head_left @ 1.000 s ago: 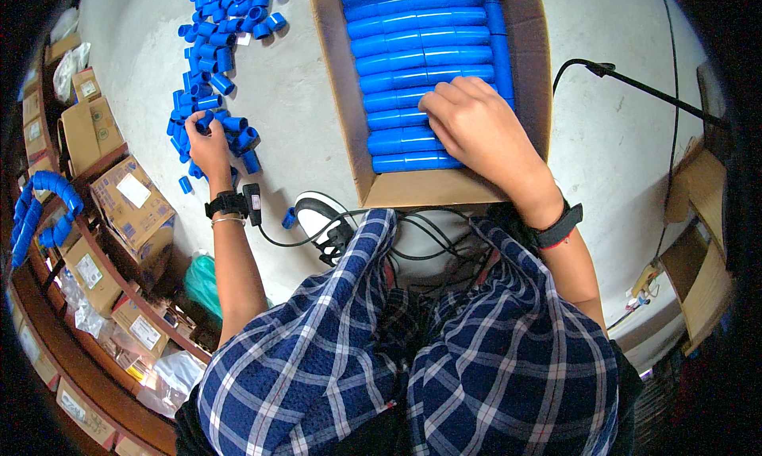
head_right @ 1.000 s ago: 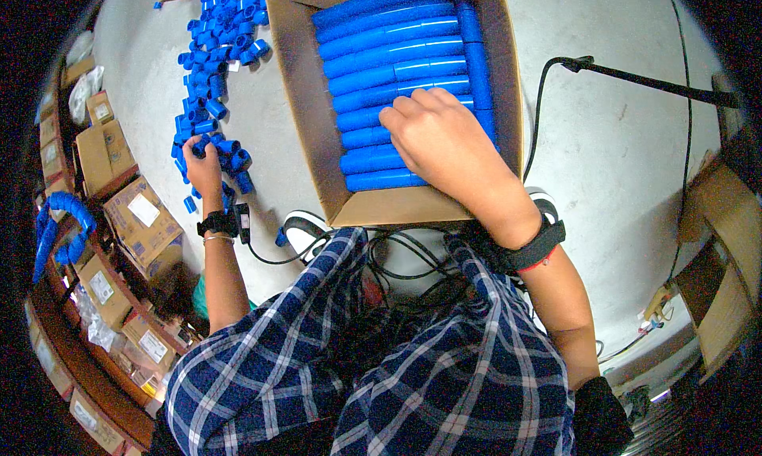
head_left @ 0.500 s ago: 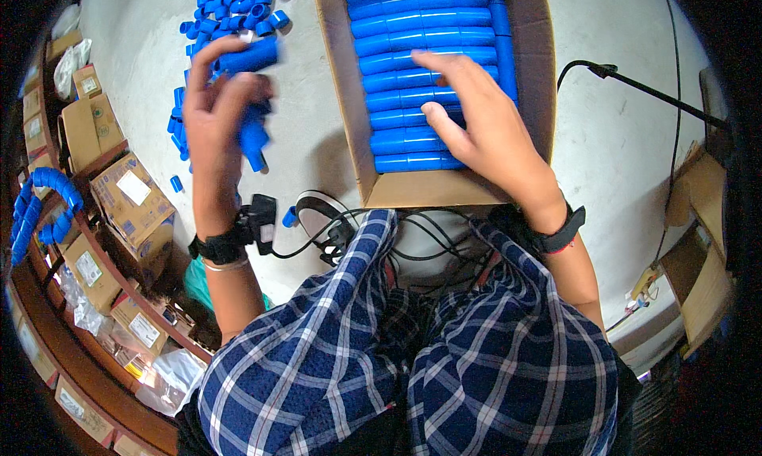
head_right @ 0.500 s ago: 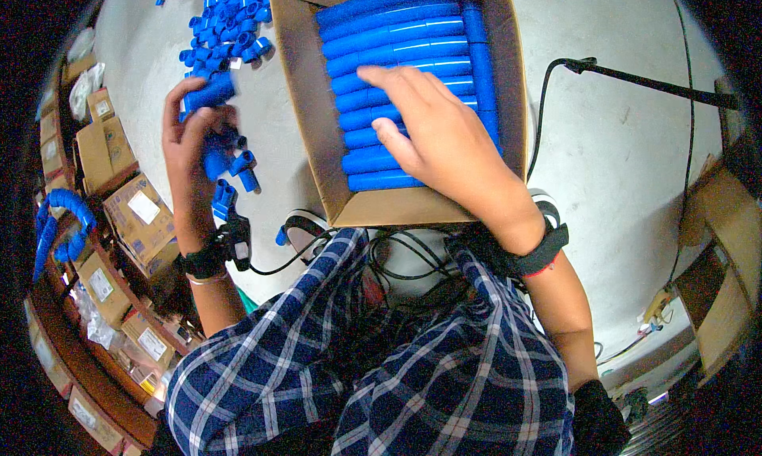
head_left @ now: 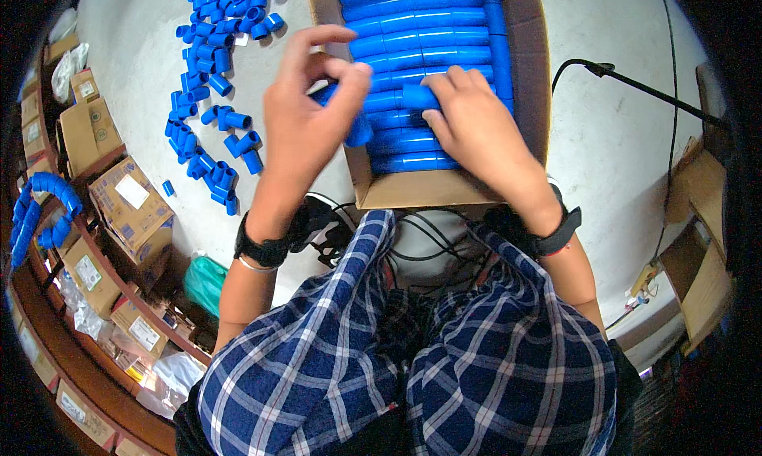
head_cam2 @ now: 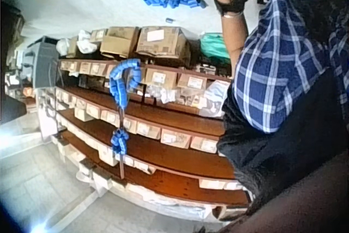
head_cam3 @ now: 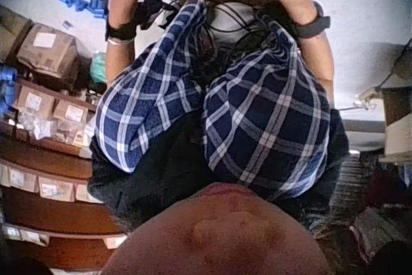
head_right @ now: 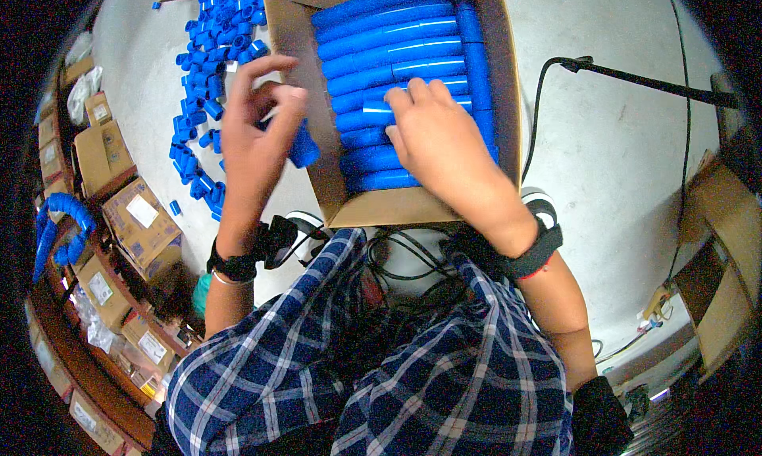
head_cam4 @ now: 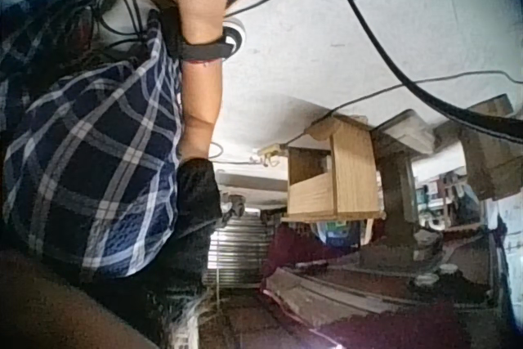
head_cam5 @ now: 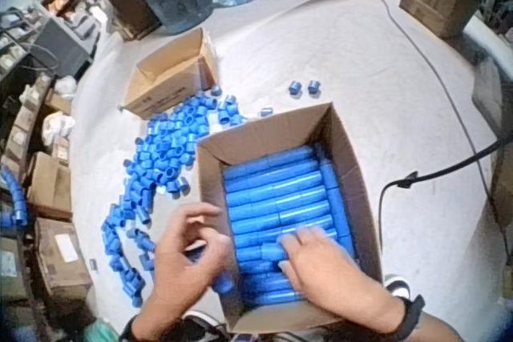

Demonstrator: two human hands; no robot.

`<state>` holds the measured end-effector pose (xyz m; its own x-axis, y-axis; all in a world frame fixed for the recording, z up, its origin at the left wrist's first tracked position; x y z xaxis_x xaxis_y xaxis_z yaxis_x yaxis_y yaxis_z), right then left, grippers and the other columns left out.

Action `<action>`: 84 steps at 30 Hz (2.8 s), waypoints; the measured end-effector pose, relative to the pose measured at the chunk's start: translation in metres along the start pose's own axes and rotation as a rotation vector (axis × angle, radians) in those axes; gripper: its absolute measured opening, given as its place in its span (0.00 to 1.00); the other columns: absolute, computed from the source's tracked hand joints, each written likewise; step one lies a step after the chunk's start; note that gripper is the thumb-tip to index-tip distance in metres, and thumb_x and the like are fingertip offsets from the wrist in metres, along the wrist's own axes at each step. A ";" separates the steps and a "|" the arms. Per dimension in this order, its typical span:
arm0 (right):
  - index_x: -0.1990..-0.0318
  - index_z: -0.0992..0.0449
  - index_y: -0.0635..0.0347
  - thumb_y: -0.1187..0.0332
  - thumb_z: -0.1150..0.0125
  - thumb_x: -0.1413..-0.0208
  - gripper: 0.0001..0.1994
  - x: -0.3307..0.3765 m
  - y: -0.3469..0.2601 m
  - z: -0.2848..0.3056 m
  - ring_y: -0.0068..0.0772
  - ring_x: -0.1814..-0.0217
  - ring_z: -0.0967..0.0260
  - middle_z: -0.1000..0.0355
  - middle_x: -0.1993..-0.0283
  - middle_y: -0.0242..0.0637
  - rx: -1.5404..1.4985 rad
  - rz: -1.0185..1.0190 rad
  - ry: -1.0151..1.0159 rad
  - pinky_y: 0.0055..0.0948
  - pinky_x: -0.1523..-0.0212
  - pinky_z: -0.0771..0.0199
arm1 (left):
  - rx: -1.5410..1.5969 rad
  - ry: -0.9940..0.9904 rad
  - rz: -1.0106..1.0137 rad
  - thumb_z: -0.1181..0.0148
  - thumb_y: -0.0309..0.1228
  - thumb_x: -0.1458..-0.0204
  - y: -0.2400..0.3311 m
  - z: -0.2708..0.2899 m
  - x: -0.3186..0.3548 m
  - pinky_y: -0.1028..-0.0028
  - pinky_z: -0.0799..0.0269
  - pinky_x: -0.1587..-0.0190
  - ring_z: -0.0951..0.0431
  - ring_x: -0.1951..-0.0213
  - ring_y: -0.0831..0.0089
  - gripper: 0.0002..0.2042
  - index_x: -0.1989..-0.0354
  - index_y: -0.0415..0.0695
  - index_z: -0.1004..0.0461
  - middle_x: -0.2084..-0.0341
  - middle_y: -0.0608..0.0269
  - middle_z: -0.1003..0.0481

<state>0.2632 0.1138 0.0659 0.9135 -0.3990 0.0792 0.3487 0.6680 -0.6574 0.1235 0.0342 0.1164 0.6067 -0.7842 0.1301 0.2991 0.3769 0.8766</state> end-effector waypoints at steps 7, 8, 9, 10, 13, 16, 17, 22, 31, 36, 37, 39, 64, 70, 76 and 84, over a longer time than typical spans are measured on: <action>0.62 0.29 0.66 0.78 0.41 0.57 0.11 0.007 -0.012 -0.044 0.48 0.56 0.31 0.29 0.60 0.49 0.088 0.001 -0.107 0.39 0.52 0.28 | 0.051 0.031 0.007 0.39 0.27 0.45 -0.006 0.009 0.003 0.81 0.30 0.61 0.27 0.67 0.84 0.11 0.54 0.40 0.27 0.73 0.69 0.27; 0.63 0.29 0.65 0.78 0.41 0.56 0.11 0.007 -0.020 -0.049 0.48 0.56 0.32 0.29 0.60 0.49 0.053 0.043 -0.107 0.39 0.52 0.29 | 0.051 0.025 0.005 0.39 0.26 0.45 -0.006 0.007 0.004 0.81 0.30 0.60 0.27 0.67 0.84 0.11 0.55 0.40 0.27 0.73 0.69 0.26; 0.63 0.29 0.65 0.77 0.41 0.56 0.10 0.007 -0.029 -0.052 0.48 0.56 0.32 0.29 0.60 0.49 0.022 0.099 -0.091 0.38 0.51 0.29 | 0.050 0.019 0.002 0.39 0.26 0.45 -0.006 0.005 0.004 0.81 0.30 0.60 0.27 0.67 0.84 0.11 0.55 0.39 0.27 0.73 0.68 0.26; 0.59 0.28 0.68 0.76 0.42 0.56 0.13 0.007 -0.031 -0.058 0.49 0.56 0.32 0.30 0.60 0.49 -0.015 0.083 -0.126 0.38 0.50 0.29 | 0.029 0.026 -0.043 0.39 0.27 0.46 -0.002 0.003 0.003 0.80 0.29 0.60 0.27 0.67 0.83 0.10 0.57 0.39 0.26 0.73 0.67 0.26; 0.56 0.26 0.69 0.75 0.42 0.54 0.16 0.006 -0.036 -0.051 0.50 0.55 0.32 0.29 0.61 0.48 -0.026 0.101 -0.059 0.40 0.51 0.28 | -0.024 0.009 -0.089 0.38 0.27 0.47 0.002 0.001 0.004 0.79 0.29 0.59 0.26 0.67 0.82 0.10 0.58 0.39 0.25 0.73 0.66 0.25; 0.54 0.23 0.65 0.74 0.43 0.52 0.16 0.004 -0.029 -0.046 0.49 0.55 0.31 0.29 0.61 0.47 -0.024 0.037 -0.121 0.41 0.53 0.27 | -0.018 0.002 -0.086 0.38 0.28 0.47 0.003 -0.002 0.006 0.79 0.29 0.60 0.26 0.67 0.81 0.09 0.59 0.39 0.25 0.74 0.65 0.25; 0.55 0.23 0.64 0.74 0.43 0.50 0.14 0.003 -0.029 -0.040 0.50 0.55 0.31 0.28 0.60 0.47 -0.074 0.033 -0.103 0.41 0.54 0.26 | -0.017 -0.001 -0.089 0.38 0.28 0.47 0.003 -0.004 0.006 0.78 0.29 0.60 0.25 0.67 0.80 0.09 0.59 0.39 0.25 0.74 0.65 0.25; 0.56 0.23 0.61 0.71 0.46 0.41 0.09 -0.002 -0.027 -0.014 0.40 0.59 0.28 0.27 0.57 0.43 -0.643 0.020 -0.058 0.35 0.57 0.26 | -0.034 0.014 -0.208 0.40 0.29 0.45 0.020 -0.011 0.005 0.77 0.28 0.62 0.24 0.68 0.76 0.08 0.61 0.39 0.25 0.72 0.61 0.24; 0.44 0.30 0.64 0.67 0.39 0.39 0.19 0.011 -0.017 -0.010 0.15 0.62 0.34 0.31 0.64 0.24 -1.430 -0.271 -0.355 0.18 0.60 0.31 | -0.052 -0.115 -0.342 0.40 0.34 0.42 0.033 -0.035 -0.001 0.72 0.28 0.63 0.23 0.67 0.67 0.10 0.63 0.38 0.26 0.70 0.57 0.25; 0.54 0.24 0.63 0.66 0.33 0.47 0.15 0.003 0.012 0.004 0.33 0.63 0.29 0.27 0.65 0.38 -0.701 -0.184 -0.192 0.29 0.58 0.28 | -0.097 -0.163 -0.254 0.43 0.33 0.40 0.020 -0.038 0.004 0.72 0.29 0.57 0.23 0.62 0.69 0.09 0.62 0.38 0.25 0.66 0.57 0.24; 0.56 0.23 0.63 0.66 0.33 0.49 0.15 0.000 0.015 0.010 0.39 0.63 0.28 0.27 0.65 0.41 -0.520 -0.130 -0.124 0.33 0.57 0.28 | -0.115 -0.159 -0.197 0.45 0.32 0.39 0.013 -0.036 0.004 0.72 0.29 0.54 0.23 0.60 0.71 0.09 0.61 0.38 0.25 0.64 0.58 0.23; 0.58 0.22 0.64 0.69 0.33 0.54 0.15 0.002 0.022 0.011 0.54 0.55 0.30 0.27 0.61 0.51 -0.229 -0.122 -0.096 0.44 0.50 0.29 | -0.094 -0.131 -0.160 0.44 0.24 0.47 0.009 -0.031 0.008 0.72 0.30 0.53 0.25 0.59 0.72 0.07 0.60 0.38 0.26 0.66 0.61 0.26; 0.48 0.25 0.59 0.73 0.36 0.50 0.20 -0.009 -0.017 0.038 0.38 0.55 0.30 0.28 0.55 0.39 -0.589 0.104 -0.017 0.33 0.50 0.28 | 0.018 -0.157 -0.170 0.50 0.31 0.37 0.009 -0.050 0.013 0.63 0.29 0.49 0.27 0.49 0.53 0.20 0.39 0.38 0.42 0.48 0.43 0.33; 0.52 0.25 0.61 0.68 0.35 0.50 0.17 -0.003 -0.011 0.035 0.47 0.52 0.32 0.30 0.56 0.43 -0.093 0.123 -0.028 0.40 0.49 0.29 | -0.010 -0.190 -0.139 0.52 0.32 0.35 0.011 -0.040 0.010 0.68 0.25 0.51 0.23 0.49 0.60 0.22 0.36 0.37 0.44 0.40 0.46 0.37; 0.59 0.25 0.65 0.71 0.36 0.51 0.12 0.014 0.021 0.013 0.50 0.51 0.31 0.29 0.57 0.47 0.133 -0.043 -0.219 0.42 0.49 0.27 | 0.057 0.441 -0.080 0.56 0.30 0.34 -0.028 0.124 -0.004 0.75 0.21 0.66 0.20 0.57 0.65 0.15 0.44 0.35 0.36 0.45 0.50 0.31; 0.54 0.24 0.62 0.69 0.35 0.48 0.14 0.004 0.014 0.009 0.54 0.54 0.28 0.27 0.58 0.50 -0.023 -0.084 -0.274 0.43 0.52 0.26 | -0.346 0.877 0.379 0.45 0.30 0.42 -0.248 0.298 0.056 0.71 0.27 0.61 0.23 0.65 0.69 0.09 0.56 0.40 0.25 0.62 0.55 0.23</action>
<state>0.2736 0.1274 0.0635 0.9052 -0.2654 0.3319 0.4237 0.6237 -0.6569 -0.1360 -0.2501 0.0438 0.9907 0.0025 -0.1361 0.0871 0.7570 0.6476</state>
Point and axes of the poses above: each hand's wrist, its own x-axis away from the middle knuckle, its own z-axis out of the back of the hand, y = z × x, the point moved 9 cm from there along -x, towards the middle knuckle
